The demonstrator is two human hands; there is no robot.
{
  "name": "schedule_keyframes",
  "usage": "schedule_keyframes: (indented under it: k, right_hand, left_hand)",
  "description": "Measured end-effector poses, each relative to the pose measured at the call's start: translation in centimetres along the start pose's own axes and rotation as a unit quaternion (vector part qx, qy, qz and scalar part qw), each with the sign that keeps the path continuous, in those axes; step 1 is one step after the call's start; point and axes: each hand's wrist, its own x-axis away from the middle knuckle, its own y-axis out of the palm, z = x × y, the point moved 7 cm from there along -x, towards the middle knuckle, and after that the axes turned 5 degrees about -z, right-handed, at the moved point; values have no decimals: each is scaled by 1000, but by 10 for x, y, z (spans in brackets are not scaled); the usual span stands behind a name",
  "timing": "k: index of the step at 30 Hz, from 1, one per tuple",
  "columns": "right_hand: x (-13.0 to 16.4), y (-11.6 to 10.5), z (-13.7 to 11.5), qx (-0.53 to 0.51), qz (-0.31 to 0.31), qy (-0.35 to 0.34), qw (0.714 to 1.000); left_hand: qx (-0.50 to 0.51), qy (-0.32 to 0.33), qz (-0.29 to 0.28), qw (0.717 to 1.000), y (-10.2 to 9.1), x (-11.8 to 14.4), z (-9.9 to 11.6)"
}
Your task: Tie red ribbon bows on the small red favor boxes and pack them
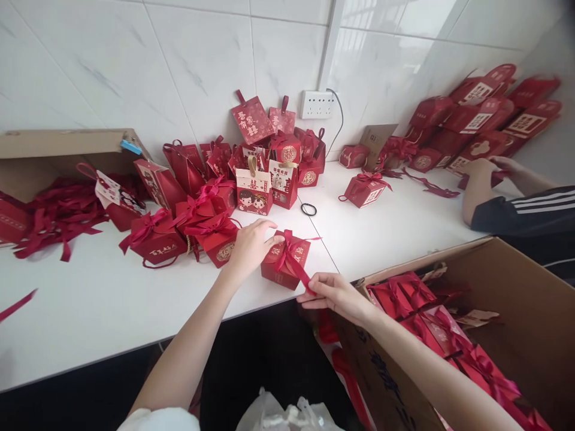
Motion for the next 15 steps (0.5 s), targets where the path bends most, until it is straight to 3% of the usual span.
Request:
schedule_keyframes:
  k: [4,7,12,13,15]
  right_hand:
    - [-1,17,5,50,-16,-6,999]
    - [2,20,-1,142,-42,-7,989]
    - [26,8,-24,349,-144,21,926]
    - [28,-1,-31,356,-122,16,926]
    - [27,-26,-50,355,0,-29,934]
  left_hand:
    - [45,-35,-65,996,10,12,14]
    - [93,-17,-115,989,22,21,20]
    - [155,48,-181,970,35,15,14]
    - [161,59,-185,968,36,12,13]
    - [169,74,-198,963,37,5,11]
